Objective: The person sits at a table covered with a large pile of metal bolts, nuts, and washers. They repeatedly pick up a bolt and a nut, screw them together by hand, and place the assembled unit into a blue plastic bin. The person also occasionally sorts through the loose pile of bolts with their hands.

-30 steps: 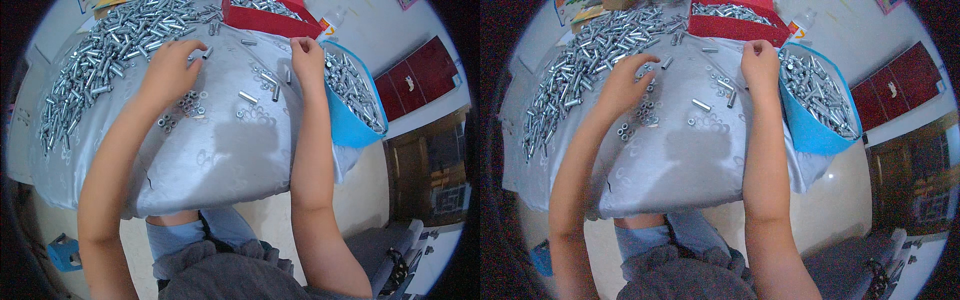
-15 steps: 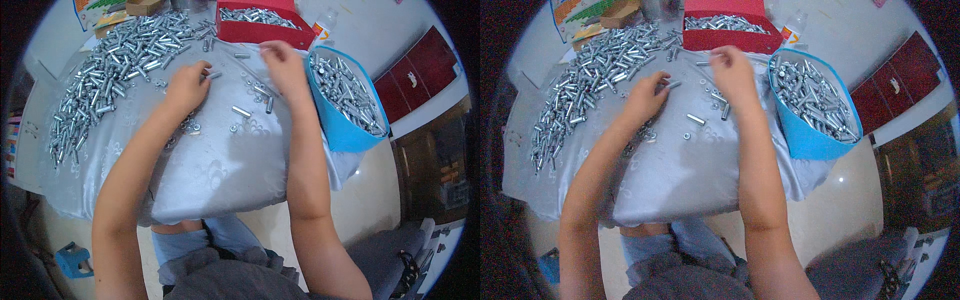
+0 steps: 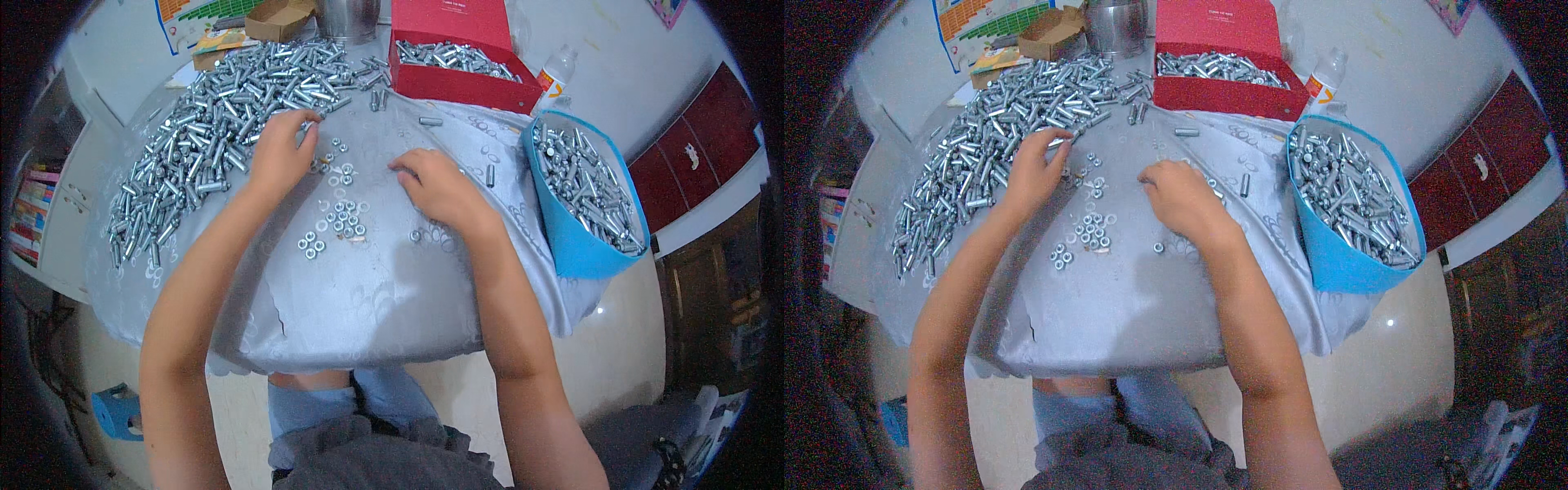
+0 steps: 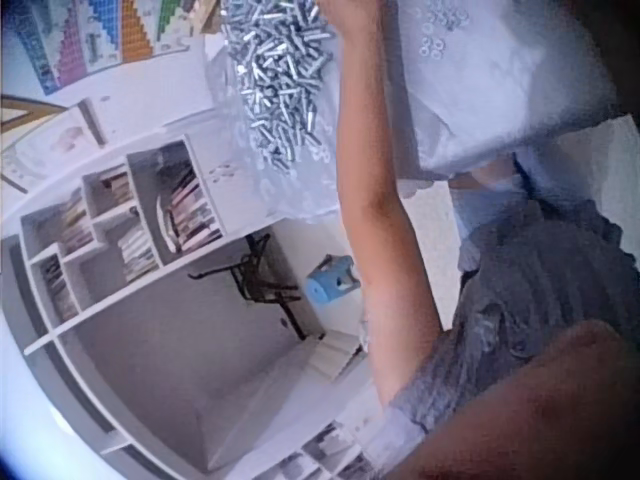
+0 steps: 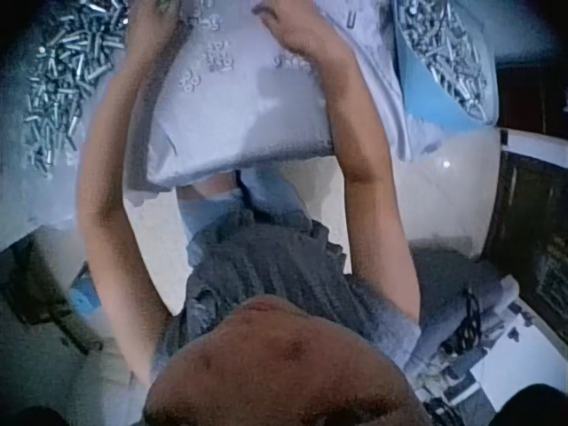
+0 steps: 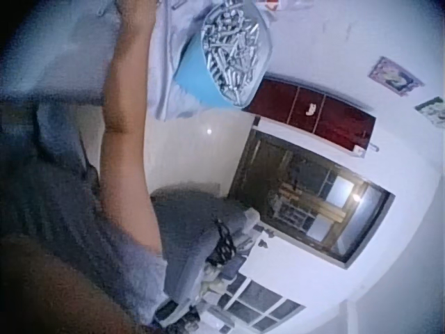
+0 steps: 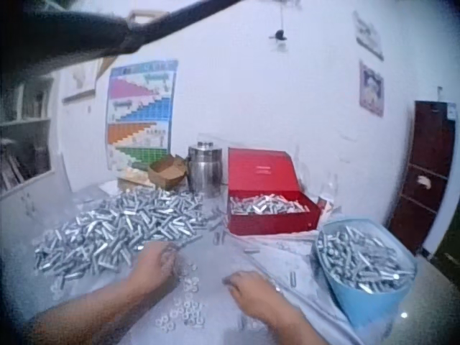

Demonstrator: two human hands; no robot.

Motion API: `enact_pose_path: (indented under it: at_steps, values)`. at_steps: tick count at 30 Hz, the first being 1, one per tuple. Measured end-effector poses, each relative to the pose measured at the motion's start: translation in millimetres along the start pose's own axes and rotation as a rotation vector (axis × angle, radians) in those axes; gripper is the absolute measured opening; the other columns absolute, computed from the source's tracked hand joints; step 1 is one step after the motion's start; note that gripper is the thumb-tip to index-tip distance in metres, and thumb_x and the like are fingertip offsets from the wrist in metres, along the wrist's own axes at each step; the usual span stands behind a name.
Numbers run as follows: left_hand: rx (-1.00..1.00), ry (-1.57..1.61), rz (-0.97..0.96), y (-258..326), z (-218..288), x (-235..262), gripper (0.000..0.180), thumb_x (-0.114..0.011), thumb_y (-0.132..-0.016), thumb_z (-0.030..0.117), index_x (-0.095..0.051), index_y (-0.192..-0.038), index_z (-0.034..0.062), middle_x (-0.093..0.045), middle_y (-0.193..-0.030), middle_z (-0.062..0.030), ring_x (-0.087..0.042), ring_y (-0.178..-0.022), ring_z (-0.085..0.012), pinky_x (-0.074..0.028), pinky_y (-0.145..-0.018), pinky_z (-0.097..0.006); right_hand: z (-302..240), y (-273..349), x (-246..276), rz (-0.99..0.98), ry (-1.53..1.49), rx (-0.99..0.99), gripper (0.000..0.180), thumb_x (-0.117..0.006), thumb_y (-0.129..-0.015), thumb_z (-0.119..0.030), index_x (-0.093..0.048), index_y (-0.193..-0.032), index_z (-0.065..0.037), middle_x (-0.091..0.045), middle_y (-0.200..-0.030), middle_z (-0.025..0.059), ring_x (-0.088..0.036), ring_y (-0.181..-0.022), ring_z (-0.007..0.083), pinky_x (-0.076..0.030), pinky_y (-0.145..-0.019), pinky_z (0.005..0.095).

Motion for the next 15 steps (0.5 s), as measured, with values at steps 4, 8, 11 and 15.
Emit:
enact_pose_path:
  at_steps: [4,8,11,15]
  values:
    - [-0.102,-0.120,-0.120,-54,-10,-36,0.016,-0.051,-0.078,0.014,-0.063,-0.086,0.0050,-0.061,-0.087,-0.0143,-0.056,-0.087,-0.0300,-0.045,-0.077,-0.038,-5,6,3,0.063,0.036,0.009,0.022,-0.055,-0.077,-0.013,-0.061,-0.096,-0.005,-0.058,-0.098,0.0126,-0.051,-0.095,0.0320,-0.041,-0.084,0.0408]
    - [0.068,-0.271,-0.312,-88,-37,-85,0.020,-0.050,-0.079,0.016,-0.063,-0.091,0.0057,-0.060,-0.090,-0.0160,-0.056,-0.090,-0.0313,-0.045,-0.080,-0.039,-4,7,-2,0.070,0.026,0.003,0.023,-0.058,-0.076,-0.013,-0.059,-0.097,-0.006,-0.055,-0.101,0.0108,-0.050,-0.097,0.0298,-0.041,-0.084,0.0401]
    - [0.171,-0.378,-0.362,-95,-52,-110,0.025,-0.047,-0.080,0.020,-0.060,-0.097,0.0060,-0.058,-0.097,-0.0171,-0.053,-0.097,-0.0325,-0.043,-0.085,-0.041,-11,6,1,0.056,0.029,-0.034,0.024,-0.059,-0.075,-0.013,-0.058,-0.098,-0.006,-0.054,-0.102,0.0106,-0.050,-0.098,0.0292,-0.041,-0.085,0.0407]
    - [0.158,-0.532,-0.331,-99,-58,-123,0.029,-0.045,-0.082,0.022,-0.056,-0.105,0.0104,-0.054,-0.110,-0.0134,-0.049,-0.106,-0.0316,-0.041,-0.088,-0.044,-12,5,0,0.067,0.034,-0.040,0.024,-0.060,-0.074,-0.013,-0.058,-0.097,-0.005,-0.054,-0.101,0.0113,-0.050,-0.098,0.0292,-0.041,-0.085,0.0411]
Point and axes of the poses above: each hand's wrist, its own y-axis away from the middle knuckle, its own x-axis out of the back of the hand, z = x × y, the point moved 4 cm from there along -y, towards the middle knuckle
